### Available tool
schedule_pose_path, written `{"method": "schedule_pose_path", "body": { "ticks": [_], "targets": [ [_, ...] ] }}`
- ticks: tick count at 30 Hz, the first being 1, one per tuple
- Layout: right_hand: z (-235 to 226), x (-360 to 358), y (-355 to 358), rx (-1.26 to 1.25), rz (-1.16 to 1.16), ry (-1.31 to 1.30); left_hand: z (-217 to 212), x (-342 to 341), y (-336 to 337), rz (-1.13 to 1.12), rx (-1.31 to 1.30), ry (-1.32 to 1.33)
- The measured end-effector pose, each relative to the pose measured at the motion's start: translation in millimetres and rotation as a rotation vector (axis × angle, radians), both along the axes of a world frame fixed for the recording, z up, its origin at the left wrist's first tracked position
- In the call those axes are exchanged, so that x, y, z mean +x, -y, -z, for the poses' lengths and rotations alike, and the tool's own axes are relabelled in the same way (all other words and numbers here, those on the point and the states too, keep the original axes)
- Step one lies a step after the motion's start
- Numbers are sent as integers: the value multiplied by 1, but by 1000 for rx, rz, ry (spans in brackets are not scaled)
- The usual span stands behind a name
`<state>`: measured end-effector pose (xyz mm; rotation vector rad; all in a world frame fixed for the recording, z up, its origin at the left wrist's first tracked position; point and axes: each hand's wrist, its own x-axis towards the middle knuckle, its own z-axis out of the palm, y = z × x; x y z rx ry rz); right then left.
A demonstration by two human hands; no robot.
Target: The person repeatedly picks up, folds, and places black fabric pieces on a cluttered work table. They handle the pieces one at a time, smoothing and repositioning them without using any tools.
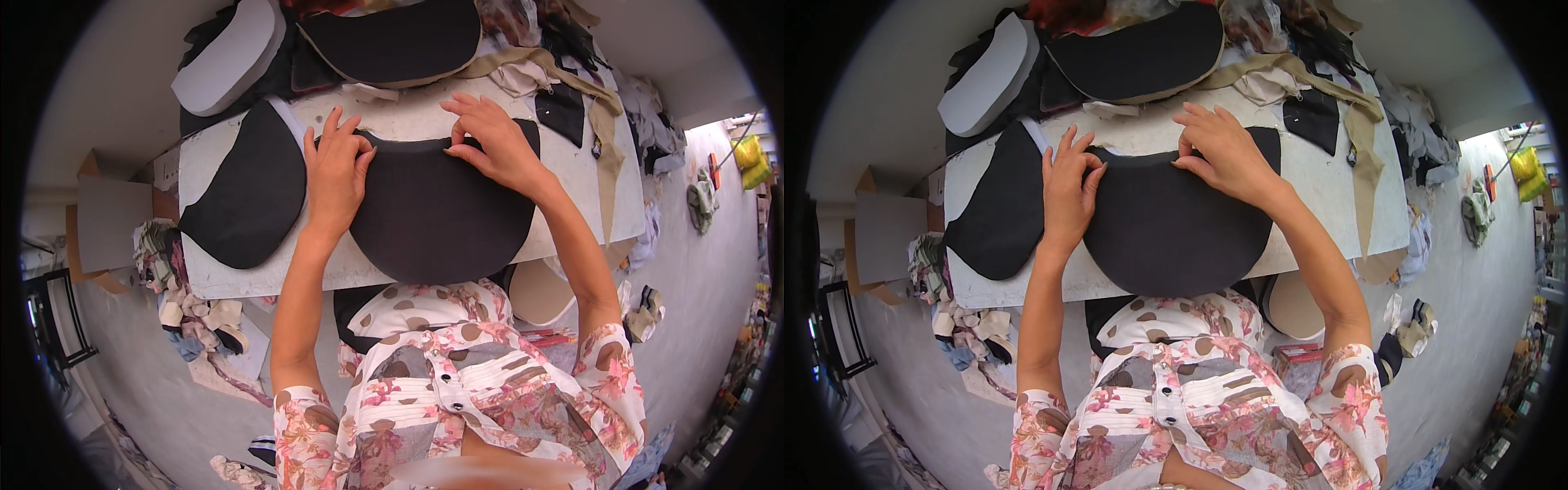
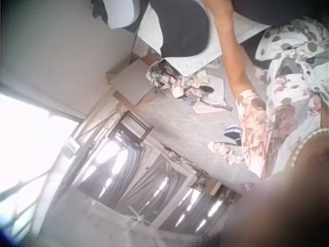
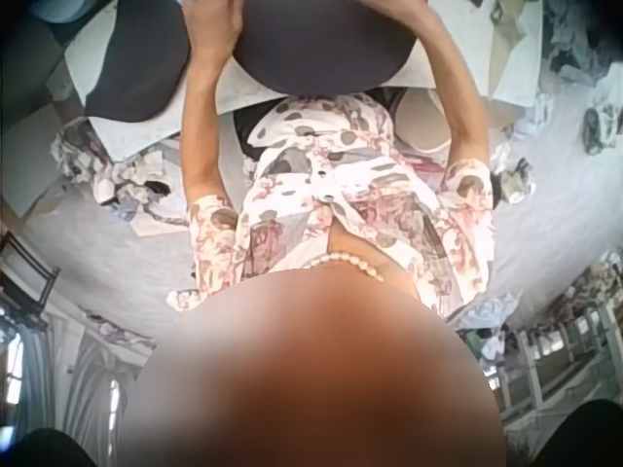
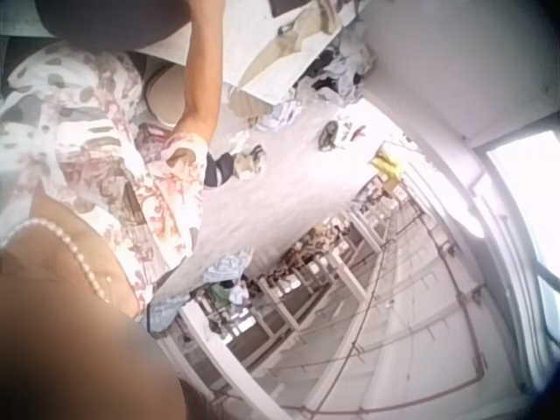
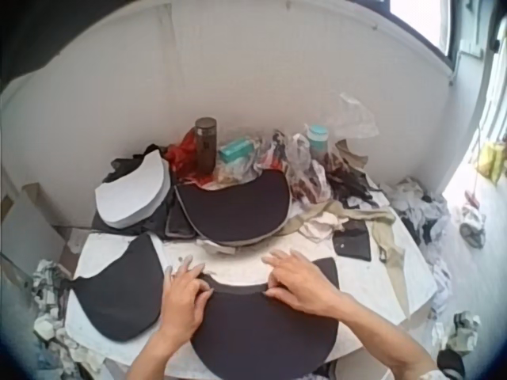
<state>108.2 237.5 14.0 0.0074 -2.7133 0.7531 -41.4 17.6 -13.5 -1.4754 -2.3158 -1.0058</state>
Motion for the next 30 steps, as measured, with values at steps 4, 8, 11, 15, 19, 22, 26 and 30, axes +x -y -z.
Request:
{"method": "schedule_pose_path", "body": {
  "ticks": [4, 8, 11, 15, 19, 22, 26, 30],
  "targets": [
    [10, -3, 1, 52, 27, -37, 0, -5, 1, -35, 5, -18],
    [15, -1, 4, 94, 63, -37, -6, 3, 4, -62, 34, -33],
    [4, 7, 13, 211, 124, -81, -16, 22, 9, 16, 50, -14],
    [-14, 34, 33, 267, 134, -87, -23, 51, 20, 219, -57, 38],
    [-11, 53, 42, 288, 63, 23, -20, 55, 25, 308, -199, 55],
    [6, 60, 37, 326, 35, 152, -12, 46, 27, 292, -331, 21],
    [10, 63, 32, 337, 6, 191, -10, 37, 28, 314, -355, -10],
    [11, 62, 31, 345, 1, 198, -11, 29, 29, 333, -365, -17]
  ]
}}
